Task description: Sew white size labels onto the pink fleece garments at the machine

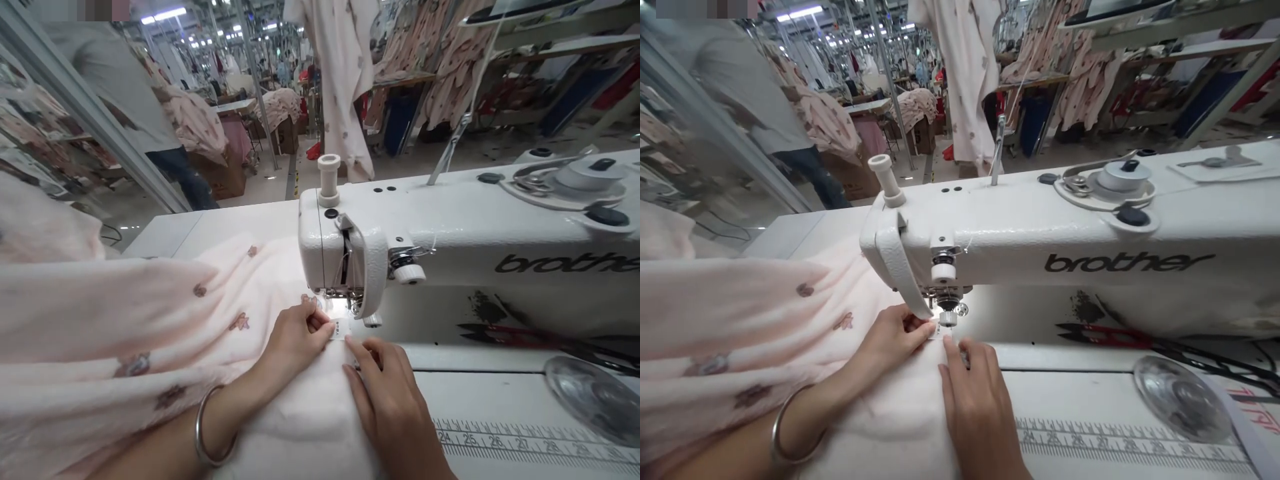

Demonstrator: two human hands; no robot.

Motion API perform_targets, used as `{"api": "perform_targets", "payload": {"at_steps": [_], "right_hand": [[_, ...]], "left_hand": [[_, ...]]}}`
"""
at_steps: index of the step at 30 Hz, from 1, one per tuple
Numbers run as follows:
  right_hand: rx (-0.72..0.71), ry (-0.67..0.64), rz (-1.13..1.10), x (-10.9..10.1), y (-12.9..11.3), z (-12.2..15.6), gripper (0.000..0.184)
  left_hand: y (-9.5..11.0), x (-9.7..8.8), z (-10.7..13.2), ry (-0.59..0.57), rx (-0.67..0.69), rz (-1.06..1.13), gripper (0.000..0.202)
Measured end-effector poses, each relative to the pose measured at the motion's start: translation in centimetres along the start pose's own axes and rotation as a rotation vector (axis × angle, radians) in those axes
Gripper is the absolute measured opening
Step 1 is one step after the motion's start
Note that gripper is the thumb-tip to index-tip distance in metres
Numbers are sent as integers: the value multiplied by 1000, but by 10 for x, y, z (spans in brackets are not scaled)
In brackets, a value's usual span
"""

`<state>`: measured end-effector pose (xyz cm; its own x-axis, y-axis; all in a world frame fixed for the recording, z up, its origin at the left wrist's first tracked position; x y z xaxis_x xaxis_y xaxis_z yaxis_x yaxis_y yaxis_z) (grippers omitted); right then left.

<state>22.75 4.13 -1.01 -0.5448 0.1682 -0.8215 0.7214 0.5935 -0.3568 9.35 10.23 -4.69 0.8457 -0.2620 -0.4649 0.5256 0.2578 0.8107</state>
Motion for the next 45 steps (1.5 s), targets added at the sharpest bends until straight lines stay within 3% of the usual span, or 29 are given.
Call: {"api": "perform_targets", "payload": {"at_steps": [7,18,22,25,28,34,37,45], "right_hand": [[21,-71,-23,4,2,4,30],[24,-49,-16,3,4,2,28],[-3,-46,-4,3,1,3,27],[-15,-38,-4,2,-1,2,28],[-22,-16,-3,-1,-2,0,27],[-33,-3,-7,0,-3,1,27],[-30,-3,-17,2,-2,3,27],[-35,31,-37,-2,-2,3,25]], "left_hand": [[3,-1,1,-4,-14,-69,18],[-2,2,1,37,6,-100,15],[5,0,5,32,39,-166,15],[22,-5,21,-4,137,-385,15],[39,-7,43,-24,309,-671,34],[38,24,71,-178,716,-975,42],[27,34,69,-198,769,-1059,47],[23,34,68,-179,785,-1070,48]]}}
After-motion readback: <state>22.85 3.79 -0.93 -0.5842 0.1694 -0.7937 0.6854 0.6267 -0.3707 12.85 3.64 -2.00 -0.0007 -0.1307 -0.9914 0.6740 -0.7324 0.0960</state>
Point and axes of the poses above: each hand's wrist, its own z-axis away from the middle knuckle, its own x-axis out of the palm, y = z × x, the point moved 9 cm from there along -z, towards the middle knuckle, and after that the axes turned 10 degrees about -y, right-handed, at the moved point
